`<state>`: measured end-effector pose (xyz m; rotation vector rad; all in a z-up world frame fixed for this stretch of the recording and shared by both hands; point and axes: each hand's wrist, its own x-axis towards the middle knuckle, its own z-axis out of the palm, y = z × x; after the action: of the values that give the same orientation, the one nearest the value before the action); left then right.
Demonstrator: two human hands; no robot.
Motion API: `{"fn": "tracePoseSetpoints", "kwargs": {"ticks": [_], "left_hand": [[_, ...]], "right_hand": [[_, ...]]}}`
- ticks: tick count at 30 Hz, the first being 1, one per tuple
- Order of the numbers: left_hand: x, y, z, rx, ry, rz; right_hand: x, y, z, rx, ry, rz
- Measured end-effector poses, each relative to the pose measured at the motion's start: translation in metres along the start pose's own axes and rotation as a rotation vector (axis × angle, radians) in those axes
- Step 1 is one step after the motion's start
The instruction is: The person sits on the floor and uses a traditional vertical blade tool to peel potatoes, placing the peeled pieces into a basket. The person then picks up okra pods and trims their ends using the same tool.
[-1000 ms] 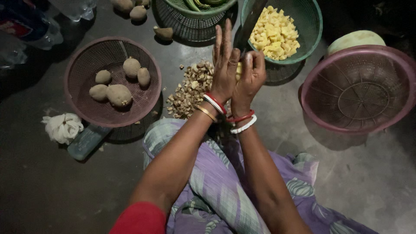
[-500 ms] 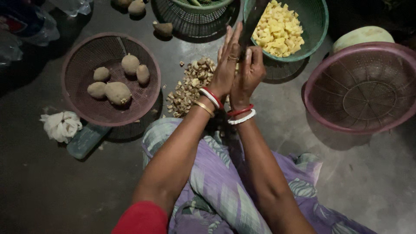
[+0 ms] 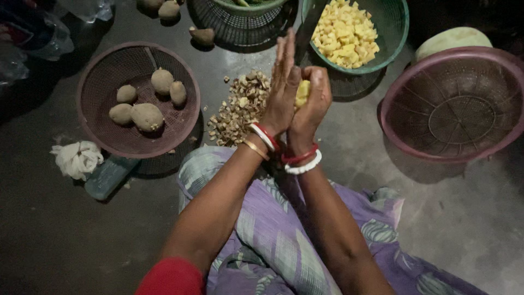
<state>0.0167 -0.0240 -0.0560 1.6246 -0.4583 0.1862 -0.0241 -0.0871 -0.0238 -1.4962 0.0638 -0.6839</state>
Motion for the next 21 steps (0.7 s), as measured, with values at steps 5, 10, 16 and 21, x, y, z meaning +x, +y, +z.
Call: {"fn": "tracePoseSetpoints", "kwargs": {"ticks": [5, 10, 16, 21], "left_hand": [[-0.017, 0.037, -0.01, 0.236, 0.019, 0.01], [-0.019, 0.052, -0.018, 0.305, 0.028, 0.055], [-0.021, 0.07, -0.029, 0.511, 0.126, 0.187], [-0.022, 0.085, -0.035, 0.608, 0.152, 0.342]], "right_hand": [[-0.019, -0.004, -0.004, 0.74, 0.147, 0.512], [-0.022, 0.01, -0.016, 1.008, 0.145, 0.711], [-0.026, 0.014, -0.028, 1.013, 0.038, 0.775], [-0.024, 0.006, -0.028, 0.953, 0.188, 0.949]]}}
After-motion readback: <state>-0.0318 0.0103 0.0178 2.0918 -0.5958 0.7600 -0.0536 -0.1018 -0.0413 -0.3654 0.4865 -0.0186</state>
